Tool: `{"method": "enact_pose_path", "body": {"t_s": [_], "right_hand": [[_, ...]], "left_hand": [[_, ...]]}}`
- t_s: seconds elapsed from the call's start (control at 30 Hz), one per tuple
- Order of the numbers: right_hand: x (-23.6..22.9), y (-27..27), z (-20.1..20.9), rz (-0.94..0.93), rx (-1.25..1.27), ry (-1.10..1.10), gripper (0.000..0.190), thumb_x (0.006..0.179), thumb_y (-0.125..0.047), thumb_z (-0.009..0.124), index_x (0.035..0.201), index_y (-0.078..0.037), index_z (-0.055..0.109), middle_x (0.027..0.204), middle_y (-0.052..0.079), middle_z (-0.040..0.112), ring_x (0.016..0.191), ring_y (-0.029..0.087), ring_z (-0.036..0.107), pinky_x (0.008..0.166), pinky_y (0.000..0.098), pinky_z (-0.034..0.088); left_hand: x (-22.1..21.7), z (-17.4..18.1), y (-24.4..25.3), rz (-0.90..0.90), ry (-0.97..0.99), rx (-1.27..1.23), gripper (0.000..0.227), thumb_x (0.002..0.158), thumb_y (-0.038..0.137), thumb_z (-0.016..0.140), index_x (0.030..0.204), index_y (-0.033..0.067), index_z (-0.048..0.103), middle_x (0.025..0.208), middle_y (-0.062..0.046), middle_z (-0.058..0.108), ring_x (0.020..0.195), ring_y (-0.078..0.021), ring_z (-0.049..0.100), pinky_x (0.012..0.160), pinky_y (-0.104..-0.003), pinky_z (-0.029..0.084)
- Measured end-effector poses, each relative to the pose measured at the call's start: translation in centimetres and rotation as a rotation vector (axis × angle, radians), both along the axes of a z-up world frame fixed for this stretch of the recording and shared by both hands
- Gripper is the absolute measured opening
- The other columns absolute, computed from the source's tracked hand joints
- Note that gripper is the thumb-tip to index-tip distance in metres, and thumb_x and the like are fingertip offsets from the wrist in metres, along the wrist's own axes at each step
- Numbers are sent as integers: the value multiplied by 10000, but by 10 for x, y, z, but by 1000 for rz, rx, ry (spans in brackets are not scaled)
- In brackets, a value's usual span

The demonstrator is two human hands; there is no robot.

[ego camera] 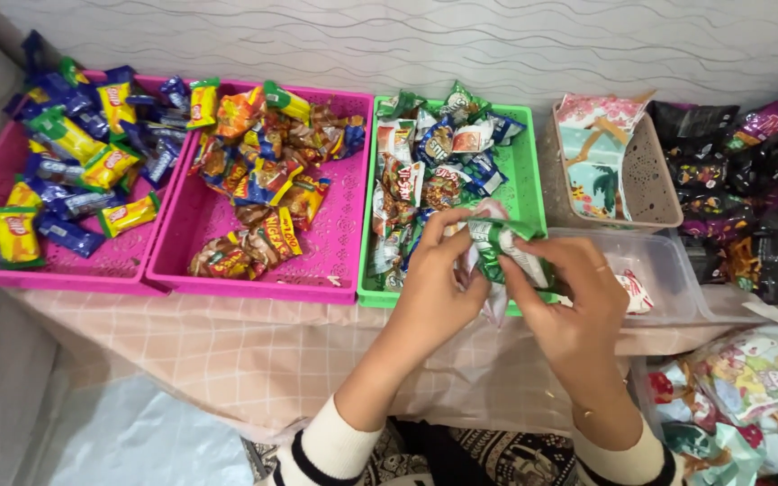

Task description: The person places small snack packets into patterned gift bags, occasionally using wooden sticks to help position items inside, and sets the finished bags aside.

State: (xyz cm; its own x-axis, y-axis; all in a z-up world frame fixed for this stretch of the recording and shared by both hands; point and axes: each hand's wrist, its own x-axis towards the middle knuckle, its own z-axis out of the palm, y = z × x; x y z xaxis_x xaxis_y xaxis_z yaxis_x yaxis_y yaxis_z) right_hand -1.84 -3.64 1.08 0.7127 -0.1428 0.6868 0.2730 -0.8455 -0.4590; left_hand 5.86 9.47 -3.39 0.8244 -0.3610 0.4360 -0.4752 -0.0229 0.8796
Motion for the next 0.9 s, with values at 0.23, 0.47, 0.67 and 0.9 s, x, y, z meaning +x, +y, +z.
{"method": "enact_pose_path", "body": {"t_s": [0.23,0.47,0.67,0.9], "right_hand": [[-19,-8,-12,-34,-110,179,108,912,-195,805,943,-98,767,939,24,695,871,165,666,731,284,481],[-31,-8,-13,-16,-380,212,214,928,-308,734,1104,-188,759,1051,-24,729,777,181,704,590,346,510],[-34,-13,-7,265,-257,484,464,983,-165,526,1446,-153,546,1431,190,597,1318,350,576,1025,452,467],[-13,3,6,360,-229,557,481,1003,-128,467,1479,-66,474,1529,165,521,1355,344,541,1056,448,426]], "left_hand": [[-25,-6,8,13,-8,-3,181,750,-98,561,898,5,545,1263,-160,479,584,-173,525,606,-289,438],[-38,2,16,124,-128,24,689,777,-121,510,1459,-34,474,1366,-197,439,820,-253,599,846,-326,497],[-46,11,26,129,-286,61,652,737,-175,469,1373,-52,537,1330,-213,469,1111,-359,572,1027,-412,468],[-62,44,55,-23,-207,74,613,841,-143,514,1443,-35,483,1412,-172,427,1065,-259,580,870,-336,528]]}}
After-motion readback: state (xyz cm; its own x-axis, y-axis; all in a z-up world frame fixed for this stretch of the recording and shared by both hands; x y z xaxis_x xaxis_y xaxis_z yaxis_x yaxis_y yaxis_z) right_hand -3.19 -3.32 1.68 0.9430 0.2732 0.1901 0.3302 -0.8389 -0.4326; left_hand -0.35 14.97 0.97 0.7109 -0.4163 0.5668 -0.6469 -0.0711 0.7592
